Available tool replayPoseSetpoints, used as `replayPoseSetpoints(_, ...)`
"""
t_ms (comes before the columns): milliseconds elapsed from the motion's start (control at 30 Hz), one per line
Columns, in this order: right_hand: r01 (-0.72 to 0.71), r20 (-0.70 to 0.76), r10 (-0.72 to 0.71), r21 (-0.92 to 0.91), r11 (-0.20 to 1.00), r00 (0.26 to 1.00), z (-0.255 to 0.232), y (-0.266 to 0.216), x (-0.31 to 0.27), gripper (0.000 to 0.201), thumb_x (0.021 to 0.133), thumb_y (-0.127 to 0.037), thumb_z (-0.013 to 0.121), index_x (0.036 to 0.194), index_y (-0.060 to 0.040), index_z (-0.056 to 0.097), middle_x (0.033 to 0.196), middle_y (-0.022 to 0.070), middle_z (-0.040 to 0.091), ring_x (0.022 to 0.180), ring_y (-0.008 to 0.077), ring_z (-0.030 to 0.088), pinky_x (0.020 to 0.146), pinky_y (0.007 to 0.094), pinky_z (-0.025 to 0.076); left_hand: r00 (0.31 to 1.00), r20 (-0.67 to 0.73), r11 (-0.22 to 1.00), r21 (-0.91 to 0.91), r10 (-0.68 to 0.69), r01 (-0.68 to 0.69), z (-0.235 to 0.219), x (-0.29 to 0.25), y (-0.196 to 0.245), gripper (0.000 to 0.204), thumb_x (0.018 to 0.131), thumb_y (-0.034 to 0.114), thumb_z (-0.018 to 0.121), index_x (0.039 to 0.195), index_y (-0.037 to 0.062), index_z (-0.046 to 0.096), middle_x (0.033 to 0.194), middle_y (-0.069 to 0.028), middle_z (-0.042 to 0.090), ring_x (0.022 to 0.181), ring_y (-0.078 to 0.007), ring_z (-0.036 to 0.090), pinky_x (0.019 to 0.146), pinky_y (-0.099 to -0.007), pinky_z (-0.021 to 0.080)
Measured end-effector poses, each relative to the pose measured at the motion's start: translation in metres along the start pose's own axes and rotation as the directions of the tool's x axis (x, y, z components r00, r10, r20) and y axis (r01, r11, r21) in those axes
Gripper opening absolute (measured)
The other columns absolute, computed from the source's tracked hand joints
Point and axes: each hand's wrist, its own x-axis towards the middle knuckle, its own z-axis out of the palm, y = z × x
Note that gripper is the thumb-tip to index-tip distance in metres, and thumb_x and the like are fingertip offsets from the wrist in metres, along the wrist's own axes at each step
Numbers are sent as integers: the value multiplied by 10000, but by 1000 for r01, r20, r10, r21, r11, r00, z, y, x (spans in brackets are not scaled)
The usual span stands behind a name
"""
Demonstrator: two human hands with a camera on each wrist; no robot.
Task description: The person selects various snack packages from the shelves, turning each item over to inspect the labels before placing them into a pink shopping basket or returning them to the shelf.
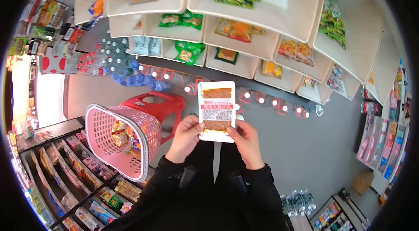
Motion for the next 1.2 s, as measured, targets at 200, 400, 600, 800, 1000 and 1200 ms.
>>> replayPoseSetpoints(200, 64, 45, -63, -24, 998, 997, 40, 2, 3, 195, 776, -26, 556, 955, 48, 542, 821, 31, 571, 736, 64, 515, 663, 203, 416, 998, -7, 997, 55, 61, -61, -10, -15, 40, 138, 810, 41, 519, 931, -6, 474, 863, -70, 545, 761, -108, 535, 668, -233, 443)
replayPoseSetpoints(400, 647, 287, -602, -528, 550, 745, 133, -20, 32, 158, 728, -20, 563, 879, 25, 551, 737, 98, 519, 652, 204, 525, 571, 262, 415, 873, -139, 773, 544, 467, -327, -30, -33, 100, 365, 819, 104, 516, 1131, -35, 386, 1085, -131, 480, 982, -171, 490, 803, -288, 414)
replayPoseSetpoints(600, 755, 490, -612, -583, 299, 621, 205, -11, 41, 170, 720, -32, 554, 888, -13, 571, 718, 88, 504, 614, 230, 523, 548, 298, 416, 859, -190, 876, 192, 475, -442, -75, -38, 137, 382, 843, 132, 480, 1173, -29, 374, 1080, -122, 497, 972, -190, 502, 799, -297, 420)
replayPoseSetpoints(800, 217, 319, -204, -5, 976, 926, 236, 20, 57, 216, 794, -32, 537, 992, 54, 547, 866, 59, 588, 772, 83, 544, 686, 209, 435, 881, -268, 916, 11, 389, -401, -118, -62, 159, 286, 832, 78, 487, 1085, -46, 439, 1026, -129, 543, 925, -167, 536, 784, -280, 437)
replayPoseSetpoints(1000, 119, 373, -99, -32, 992, 922, 266, 31, 79, 257, 807, -51, 523, 1045, 47, 515, 915, 65, 579, 832, 98, 538, 747, 231, 428, 843, -276, 887, 127, 462, -445, -152, -54, 179, 223, 827, 59, 482, 1017, -57, 494, 924, -121, 587, 813, -169, 581, 693, -287, 481)
replayPoseSetpoints(1200, 262, 317, -236, -40, 964, 918, 292, 21, 141, 554, 780, 26, 481, 1265, -9, 216, 922, 99, 530, 855, 130, 518, 736, 245, 427, 891, -149, 859, 375, 428, -350, -172, 18, 256, 241, 819, 108, 499, 997, -53, 518, 869, -82, 584, 727, -117, 569, 618, -221, 462)
